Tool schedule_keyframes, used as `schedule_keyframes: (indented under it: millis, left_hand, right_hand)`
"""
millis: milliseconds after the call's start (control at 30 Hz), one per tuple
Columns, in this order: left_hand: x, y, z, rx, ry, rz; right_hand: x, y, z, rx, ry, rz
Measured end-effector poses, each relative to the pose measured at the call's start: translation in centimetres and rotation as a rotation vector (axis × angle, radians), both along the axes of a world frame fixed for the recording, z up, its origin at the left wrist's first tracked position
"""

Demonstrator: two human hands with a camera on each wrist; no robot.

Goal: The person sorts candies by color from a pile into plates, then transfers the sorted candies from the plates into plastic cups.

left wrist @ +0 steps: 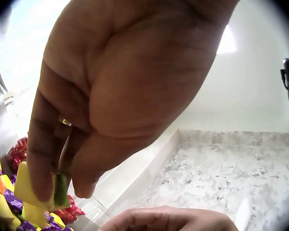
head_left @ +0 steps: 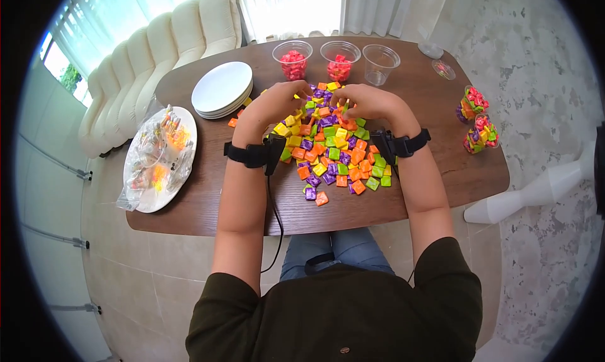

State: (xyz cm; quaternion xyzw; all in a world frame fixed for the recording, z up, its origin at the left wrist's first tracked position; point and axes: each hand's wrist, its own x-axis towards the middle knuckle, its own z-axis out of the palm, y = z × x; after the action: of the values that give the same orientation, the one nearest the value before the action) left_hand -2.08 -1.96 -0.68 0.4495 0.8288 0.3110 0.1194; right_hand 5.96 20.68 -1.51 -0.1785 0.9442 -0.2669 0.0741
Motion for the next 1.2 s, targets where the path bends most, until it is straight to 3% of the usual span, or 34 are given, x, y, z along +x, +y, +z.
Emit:
schedule_keyframes:
  millis: [67,200,300,333,433,500,700,967,1133,1200]
  left_hand:
    - [-0.5,0.3,-0.5,-0.009,0.066,-0.015]
    - [-0.3,-0.1,0.4,-0.042,0.124,0.029]
    - [0.2,-0.3,0.7,-0.036,0.163,0.036]
    - [0.5,-0.3,0.8,-0.043,0.182,0.030]
    - [1.4,0.3,0.9,-0.094,0.141,-0.012]
    - [1.9,0.5,1.1,-0.099,0.118,-0.057]
    - [2.2,-1.7,3.7,-0.048,0.202,0.124]
    - [1.1,-5.1,4.3,0.003,0.206,0.237]
    - [-1.2,-8.3,3.7,-0.060,0.207,0.370]
    - [-2.0,-8.6,3.1,-0.173,0.096,0.445]
  right_hand:
    - [0.1,0.4,-1.1,0.132,0.160,0.028]
    - [0.1,-0.4,-0.6,0.191,-0.168,-0.070]
    - [0.2,-0.8,-0.8,0.181,-0.098,-0.080]
    - [0.8,-1.0,0.6,0.155,-0.214,-0.131]
    - [0.3,0.7,0.0,-0.002,0.020,-0.032]
    - [0.4,1.8,0.2,-0.018,0.107,-0.091]
    - [-0.3,3.7,1.4,-0.303,0.391,-0.302]
    - [-5.6,3.8,1.6,-0.381,0.723,-0.504]
    - [-2.8,4.1,1.4,-0.238,0.406,-0.401]
    - [-1.8,5.2,0.5,-0.184,0.248,-0.381]
